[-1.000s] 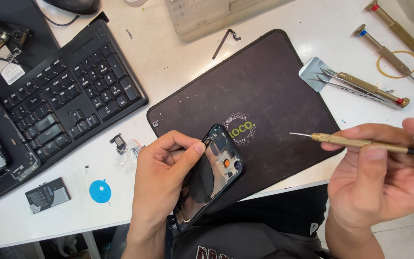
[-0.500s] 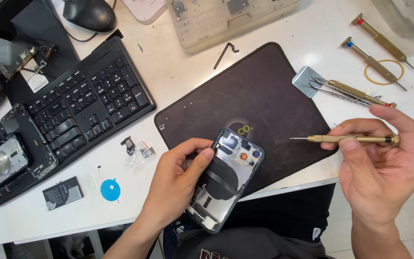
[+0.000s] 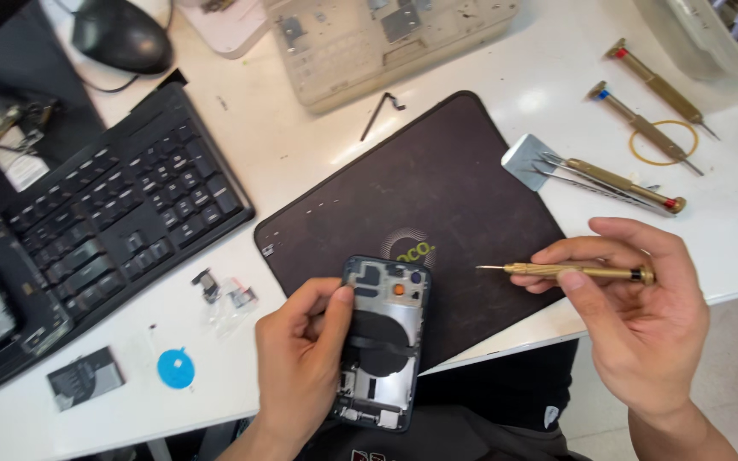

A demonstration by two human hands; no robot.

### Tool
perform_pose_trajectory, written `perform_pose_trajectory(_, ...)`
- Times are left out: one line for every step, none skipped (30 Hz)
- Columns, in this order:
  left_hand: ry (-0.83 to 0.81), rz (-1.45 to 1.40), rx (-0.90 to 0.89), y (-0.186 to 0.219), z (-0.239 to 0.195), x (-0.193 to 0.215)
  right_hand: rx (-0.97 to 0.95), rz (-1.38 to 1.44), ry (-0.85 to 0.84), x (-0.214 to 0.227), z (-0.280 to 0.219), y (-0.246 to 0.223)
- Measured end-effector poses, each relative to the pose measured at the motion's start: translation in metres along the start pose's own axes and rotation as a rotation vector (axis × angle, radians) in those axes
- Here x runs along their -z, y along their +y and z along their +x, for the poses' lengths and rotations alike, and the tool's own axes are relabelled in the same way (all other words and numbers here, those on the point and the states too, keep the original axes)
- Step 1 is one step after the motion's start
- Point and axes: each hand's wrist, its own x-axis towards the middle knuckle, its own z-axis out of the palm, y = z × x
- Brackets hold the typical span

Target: The person uses a precision screwdriver to remove and reinsert screws from a disassembled smartphone chassis. The hands repeatedly rotate the tool to loosen and tighten screws in various locations on the phone frame.

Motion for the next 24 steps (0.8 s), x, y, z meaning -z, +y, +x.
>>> perform_pose_trajectory(0.020,0.039,-0.007,-0.001,0.000,0.000,0.000,0.002,-0.008,0.002,0.001,0.001)
perform_pose_trajectory(0.040,0.078,-0.015,-0.002,-0.002,0.001,-0.007,-0.004,-0.009,0.004,0.002,0.002)
perform_pose_trajectory(0.065,0.119,-0.026,-0.004,-0.002,0.001,-0.011,-0.005,-0.014,0.004,0.003,0.004)
perform_pose_trajectory(0.087,0.136,0.011,-0.005,-0.002,0.001,-0.015,-0.006,-0.019,0.005,0.004,0.006)
perform_pose_trajectory(0.114,0.152,0.052,-0.007,-0.002,0.000,-0.002,-0.012,-0.017,0.005,0.004,0.007)
perform_pose_trajectory(0.141,0.169,0.093,-0.008,-0.002,0.000,0.011,-0.018,-0.015,0.004,0.005,0.008)
perform_pose_trajectory(0.159,0.174,0.115,-0.009,-0.002,0.001,0.025,-0.021,-0.014,0.003,0.005,0.010)
perform_pose_trajectory(0.177,0.179,0.137,-0.011,-0.002,0.001,0.036,-0.045,-0.012,0.003,0.005,0.011)
perform_pose_trajectory(0.195,0.184,0.159,-0.012,-0.002,0.002,0.048,-0.070,-0.009,0.002,0.005,0.011)
perform_pose_trajectory(0.202,0.207,0.163,-0.013,-0.001,0.002,0.059,-0.094,-0.006,0.001,0.004,0.012)
perform_pose_trajectory(0.207,0.230,0.170,-0.013,0.000,0.002,0.087,-0.129,-0.001,0.000,0.003,0.012)
perform_pose_trajectory(0.212,0.253,0.176,-0.014,0.000,0.002,0.115,-0.163,0.002,-0.001,0.002,0.013)
perform_pose_trajectory(0.217,0.270,0.150,-0.015,0.001,0.002,0.148,-0.195,0.005,-0.002,0.001,0.014)
perform_pose_trajectory(0.222,0.286,0.124,-0.015,0.000,0.001,0.170,-0.250,-0.003,-0.001,-0.001,0.015)
perform_pose_trajectory(0.229,0.303,0.097,-0.015,0.001,0.001,0.192,-0.302,-0.011,0.000,-0.003,0.015)
perform_pose_trajectory(0.248,0.355,0.103,-0.016,0.002,-0.001,0.214,-0.355,-0.020,0.001,-0.005,0.017)
perform_pose_trajectory(0.266,0.405,0.111,-0.016,0.002,-0.002,0.248,-0.369,-0.019,0.002,-0.007,0.019)
perform_pose_trajectory(0.284,0.456,0.118,-0.016,0.002,-0.003,0.282,-0.384,-0.017,0.001,-0.009,0.022)
perform_pose_trajectory(0.280,0.456,0.122,-0.015,0.002,-0.004,0.316,-0.399,-0.018,0.002,-0.010,0.024)
perform_pose_trajectory(0.276,0.456,0.126,-0.015,0.002,-0.004,0.351,-0.468,-0.012,0.002,-0.012,0.026)
perform_pose_trajectory(0.272,0.455,0.126,-0.014,0.003,-0.004,0.389,-0.537,-0.005,0.001,-0.013,0.027)
perform_pose_trajectory(0.269,0.493,0.145,-0.014,0.004,-0.004,0.428,-0.606,0.002,0.001,-0.013,0.027)
perform_pose_trajectory(0.269,0.532,0.167,-0.012,0.005,-0.004,0.415,-0.640,0.005,0.001,-0.013,0.026)
perform_pose_trajectory(0.268,0.571,0.188,-0.011,0.006,-0.004,0.401,-0.674,0.009,0.001,-0.012,0.024)
